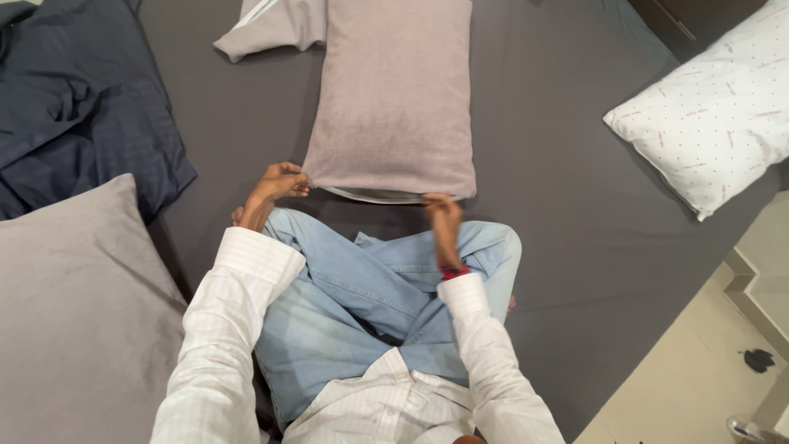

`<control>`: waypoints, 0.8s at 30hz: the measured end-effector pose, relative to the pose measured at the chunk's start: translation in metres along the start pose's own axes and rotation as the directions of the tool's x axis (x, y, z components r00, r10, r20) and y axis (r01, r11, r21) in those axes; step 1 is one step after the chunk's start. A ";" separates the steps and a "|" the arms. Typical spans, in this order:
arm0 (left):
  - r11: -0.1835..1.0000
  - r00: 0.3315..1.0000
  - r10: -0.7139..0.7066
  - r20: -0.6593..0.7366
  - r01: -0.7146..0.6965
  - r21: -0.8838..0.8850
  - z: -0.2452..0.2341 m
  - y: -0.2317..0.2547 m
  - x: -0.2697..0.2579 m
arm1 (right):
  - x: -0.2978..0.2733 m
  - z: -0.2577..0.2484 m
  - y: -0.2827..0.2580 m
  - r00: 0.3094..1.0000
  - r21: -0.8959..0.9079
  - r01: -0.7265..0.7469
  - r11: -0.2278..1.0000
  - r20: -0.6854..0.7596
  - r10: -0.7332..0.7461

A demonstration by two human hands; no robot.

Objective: The person pulls a pillowcase over a pillow and smooths the fabric by hand while sitting on a bed.

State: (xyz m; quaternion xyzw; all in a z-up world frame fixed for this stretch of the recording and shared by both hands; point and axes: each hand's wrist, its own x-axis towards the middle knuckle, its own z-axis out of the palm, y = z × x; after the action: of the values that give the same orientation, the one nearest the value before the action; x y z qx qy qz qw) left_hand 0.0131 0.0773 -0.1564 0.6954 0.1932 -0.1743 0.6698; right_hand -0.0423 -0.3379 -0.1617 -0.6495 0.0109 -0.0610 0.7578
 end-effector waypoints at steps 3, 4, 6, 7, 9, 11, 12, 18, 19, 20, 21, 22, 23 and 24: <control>0.998 1.000 -0.031 -0.002 0.031 -0.048 -0.001 -0.001 0.008 | -0.022 0.068 -0.015 0.965 -0.146 0.013 0.989 0.260 0.025; 0.998 0.999 -0.035 -0.003 0.035 -0.055 -0.002 -0.003 0.008 | -0.035 0.090 -0.025 0.956 -0.292 0.100 0.951 0.294 -0.010; 0.997 0.999 -0.040 0.001 0.040 -0.068 -0.005 -0.006 0.005 | -0.045 0.129 -0.047 0.948 -0.413 0.136 0.900 0.318 0.003; 0.996 0.999 -0.041 0.006 0.041 -0.075 -0.006 -0.006 0.004 | -0.047 0.146 -0.056 0.939 -0.424 0.160 0.891 0.344 -0.005; 0.996 0.999 -0.029 0.020 0.030 -0.084 -0.003 -0.004 0.004 | -0.044 0.174 -0.068 0.921 -0.444 0.211 0.871 0.389 -0.025; 0.996 0.999 -0.014 0.032 0.017 -0.092 -0.001 -0.003 0.003 | -0.038 0.193 -0.072 0.922 -0.485 0.309 0.818 0.365 -0.132; 0.995 0.999 -0.002 0.037 0.005 -0.098 0.000 -0.003 0.002 | -0.035 0.199 -0.073 0.916 -0.507 0.355 0.785 0.356 -0.185; 0.993 0.999 0.025 0.047 -0.019 -0.115 0.002 0.003 -0.008 | -0.031 0.217 -0.065 0.949 -0.476 0.292 0.830 0.255 -0.187; 0.995 0.999 0.023 0.045 -0.018 -0.101 0.003 0.004 -0.008 | -0.032 0.218 -0.063 0.949 -0.467 0.296 0.833 0.239 -0.204; 0.996 0.999 0.020 0.041 -0.017 -0.086 0.003 0.005 -0.009 | -0.033 0.220 -0.061 0.950 -0.455 0.300 0.838 0.222 -0.220; 0.995 0.999 0.017 0.046 -0.013 -0.094 0.003 0.006 -0.009 | -0.034 0.222 -0.059 0.950 -0.444 0.304 0.843 0.205 -0.235; 0.995 0.998 0.014 0.053 -0.009 -0.102 0.003 0.006 -0.008 | -0.035 0.224 -0.057 0.952 -0.449 0.297 0.843 0.204 -0.227; 0.994 0.998 0.011 0.060 -0.005 -0.109 0.002 0.005 -0.008 | -0.035 0.226 -0.056 0.955 -0.453 0.289 0.843 0.203 -0.219; 0.996 0.999 0.023 0.048 -0.019 -0.083 0.002 0.004 -0.007 | -0.035 0.228 -0.055 0.956 -0.456 0.284 0.843 0.202 -0.212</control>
State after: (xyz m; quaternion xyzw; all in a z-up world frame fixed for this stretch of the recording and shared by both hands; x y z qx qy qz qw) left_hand 0.0092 0.0751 -0.1499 0.6648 0.1763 -0.1763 0.7042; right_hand -0.0596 -0.1183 -0.0744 -0.8156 -0.1131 -0.1071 0.5572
